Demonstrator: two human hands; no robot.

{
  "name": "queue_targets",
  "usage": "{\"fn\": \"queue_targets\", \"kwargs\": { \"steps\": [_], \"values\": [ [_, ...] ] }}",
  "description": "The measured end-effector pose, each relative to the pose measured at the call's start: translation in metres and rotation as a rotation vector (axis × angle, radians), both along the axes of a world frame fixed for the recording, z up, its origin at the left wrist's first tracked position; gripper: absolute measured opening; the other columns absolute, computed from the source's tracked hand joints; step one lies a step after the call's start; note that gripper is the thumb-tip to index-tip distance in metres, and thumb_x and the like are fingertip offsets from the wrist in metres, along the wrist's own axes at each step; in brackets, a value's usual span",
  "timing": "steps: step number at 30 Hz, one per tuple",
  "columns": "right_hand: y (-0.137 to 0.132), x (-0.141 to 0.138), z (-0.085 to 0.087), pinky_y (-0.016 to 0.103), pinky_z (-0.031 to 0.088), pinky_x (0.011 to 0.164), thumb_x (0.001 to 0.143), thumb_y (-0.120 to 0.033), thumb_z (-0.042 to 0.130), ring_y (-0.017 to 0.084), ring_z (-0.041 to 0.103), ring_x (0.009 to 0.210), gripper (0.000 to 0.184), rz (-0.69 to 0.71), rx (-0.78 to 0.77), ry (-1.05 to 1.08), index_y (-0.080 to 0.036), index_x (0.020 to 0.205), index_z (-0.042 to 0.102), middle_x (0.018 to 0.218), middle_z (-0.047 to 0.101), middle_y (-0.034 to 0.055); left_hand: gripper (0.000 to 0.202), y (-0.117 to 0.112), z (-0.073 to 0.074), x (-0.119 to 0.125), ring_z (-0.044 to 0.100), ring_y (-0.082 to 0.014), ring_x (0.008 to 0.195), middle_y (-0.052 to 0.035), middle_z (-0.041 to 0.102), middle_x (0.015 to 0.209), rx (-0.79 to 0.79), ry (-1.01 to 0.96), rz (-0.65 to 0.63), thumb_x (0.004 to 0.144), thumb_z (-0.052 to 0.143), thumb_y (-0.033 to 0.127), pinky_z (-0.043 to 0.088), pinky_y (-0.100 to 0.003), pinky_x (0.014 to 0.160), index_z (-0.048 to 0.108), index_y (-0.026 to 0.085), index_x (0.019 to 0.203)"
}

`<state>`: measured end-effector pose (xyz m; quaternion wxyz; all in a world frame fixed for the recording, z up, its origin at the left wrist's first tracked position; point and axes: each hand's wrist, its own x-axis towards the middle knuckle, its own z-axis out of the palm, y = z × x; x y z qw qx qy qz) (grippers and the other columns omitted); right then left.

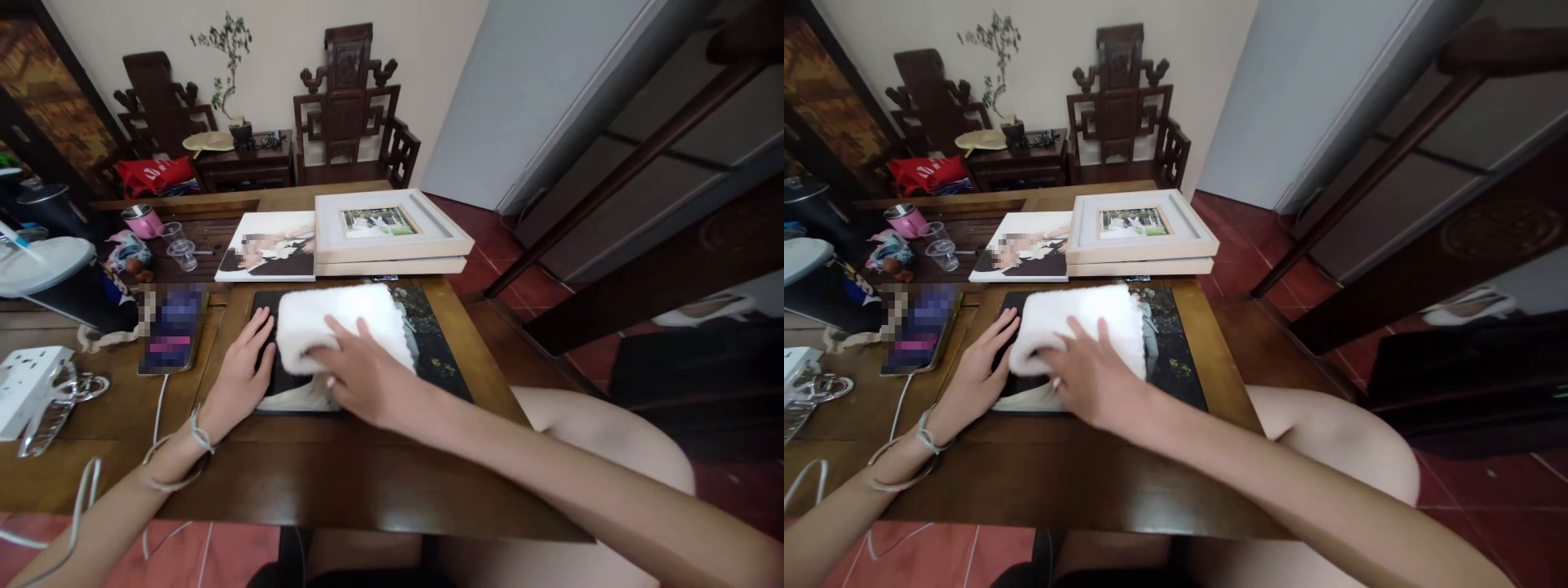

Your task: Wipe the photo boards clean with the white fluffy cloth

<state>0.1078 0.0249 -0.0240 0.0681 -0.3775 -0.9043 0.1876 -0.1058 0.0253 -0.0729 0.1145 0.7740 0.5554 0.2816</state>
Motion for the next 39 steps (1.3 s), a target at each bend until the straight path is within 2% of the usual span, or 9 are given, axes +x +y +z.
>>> {"fn": "queue_targets", "kwargs": {
  "steps": [4, 7, 16, 19, 24, 27, 30, 35, 39],
  "values": [
    [0.049, -0.013, -0.002, 0.069, 0.027, 0.103, 0.091, -0.01, 0.039, 0.04, 0.035, 0.134, 0.039, -0.091, 0.089, -0.005, -0.012, 0.127, 0.054, 0.122, 0.061, 0.021, 0.046, 0.001, -0.002, 0.0, 0.033, -0.0225, 0.141, -0.0119, 0.041, 0.149, 0.009, -0.015, 0.021, 0.095, 0.039, 0.032, 0.026, -0.045, 0.117, 0.049, 0.013, 0.136],
    [0.054, -0.018, -0.003, 0.069, 0.026, 0.103, 0.091, -0.009, 0.038, 0.04, 0.034, 0.134, 0.04, -0.104, 0.097, -0.002, -0.01, 0.127, 0.054, 0.124, 0.06, 0.0218, 0.046, 0.002, -0.003, -0.002, 0.032, -0.0227, 0.141, -0.0128, 0.042, 0.148, 0.003, -0.027, 0.023, 0.096, 0.037, 0.031, 0.026, -0.045, 0.117, 0.049, 0.011, 0.135],
    [-0.065, 0.005, 0.001, 0.073, 0.007, 0.107, 0.08, -0.014, 0.056, 0.043, 0.01, 0.142, 0.034, 0.128, -0.089, -0.023, -0.019, 0.113, 0.066, 0.151, 0.037, 0.0144, 0.048, 0.001, -0.002, -0.003, 0.033, -0.0236, 0.14, -0.0155, 0.04, 0.149, -0.032, -0.015, -0.019, 0.095, 0.036, 0.031, 0.027, -0.044, 0.116, 0.047, 0.009, 0.136],
    [-0.075, 0.019, -0.001, 0.072, 0.007, 0.108, 0.078, -0.013, 0.056, 0.042, 0.012, 0.142, 0.037, 0.167, -0.125, 0.049, -0.019, 0.113, 0.065, 0.15, 0.039, 0.014, 0.049, 0.001, -0.004, -0.002, 0.033, -0.0235, 0.14, -0.0177, 0.04, 0.148, -0.018, -0.013, -0.009, 0.096, 0.036, 0.031, 0.027, -0.043, 0.117, 0.048, 0.005, 0.135],
    [-0.028, 0.023, -0.006, 0.067, 0.014, 0.11, 0.078, -0.002, 0.048, 0.036, 0.018, 0.143, 0.048, 0.048, -0.036, 0.131, -0.019, 0.121, 0.06, 0.142, 0.048, 0.0122, 0.049, 0.003, -0.006, -0.002, 0.033, -0.0233, 0.14, -0.0175, 0.041, 0.147, -0.007, 0.004, 0.001, 0.096, 0.035, 0.03, 0.026, -0.044, 0.117, 0.048, 0.005, 0.135],
    [0.008, 0.008, -0.007, 0.069, 0.022, 0.107, 0.083, -0.003, 0.045, 0.039, 0.024, 0.14, 0.044, -0.084, 0.063, 0.055, -0.013, 0.123, 0.058, 0.132, 0.057, 0.0166, 0.048, 0.003, -0.003, -0.002, 0.035, -0.024, 0.139, -0.0167, 0.043, 0.147, -0.018, -0.024, 0.006, 0.095, 0.038, 0.032, 0.027, -0.044, 0.116, 0.049, 0.007, 0.135],
    [0.023, -0.014, -0.006, 0.07, 0.024, 0.105, 0.087, -0.006, 0.043, 0.04, 0.026, 0.139, 0.042, -0.158, 0.162, -0.017, -0.012, 0.127, 0.056, 0.137, 0.053, 0.0185, 0.046, -0.001, 0.007, -0.001, 0.038, -0.0221, 0.138, -0.0118, 0.043, 0.147, 0.028, -0.146, 0.011, 0.096, 0.039, 0.034, 0.027, -0.043, 0.116, 0.049, 0.014, 0.137],
    [-0.003, -0.031, -0.006, 0.073, 0.014, 0.106, 0.084, -0.014, 0.053, 0.042, 0.02, 0.141, 0.039, 0.174, 0.127, -0.026, -0.021, 0.121, 0.062, 0.148, 0.043, 0.0109, 0.046, -0.005, 0.019, -0.004, 0.039, -0.0204, 0.137, -0.0083, 0.047, 0.146, 0.104, -0.4, 0.042, 0.099, 0.034, 0.036, 0.025, -0.04, 0.117, 0.048, 0.015, 0.138],
    [-0.037, -0.003, -0.004, 0.07, 0.006, 0.11, 0.079, -0.018, 0.059, 0.038, 0.017, 0.143, 0.036, 0.4, 0.01, 0.078, -0.02, 0.114, 0.066, 0.146, 0.046, 0.0097, 0.048, -0.006, 0.017, -0.004, 0.041, -0.0214, 0.135, -0.0074, 0.048, 0.145, 0.068, -0.442, 0.046, 0.101, 0.027, 0.038, 0.028, -0.041, 0.116, 0.049, 0.016, 0.137]
  ]
}}
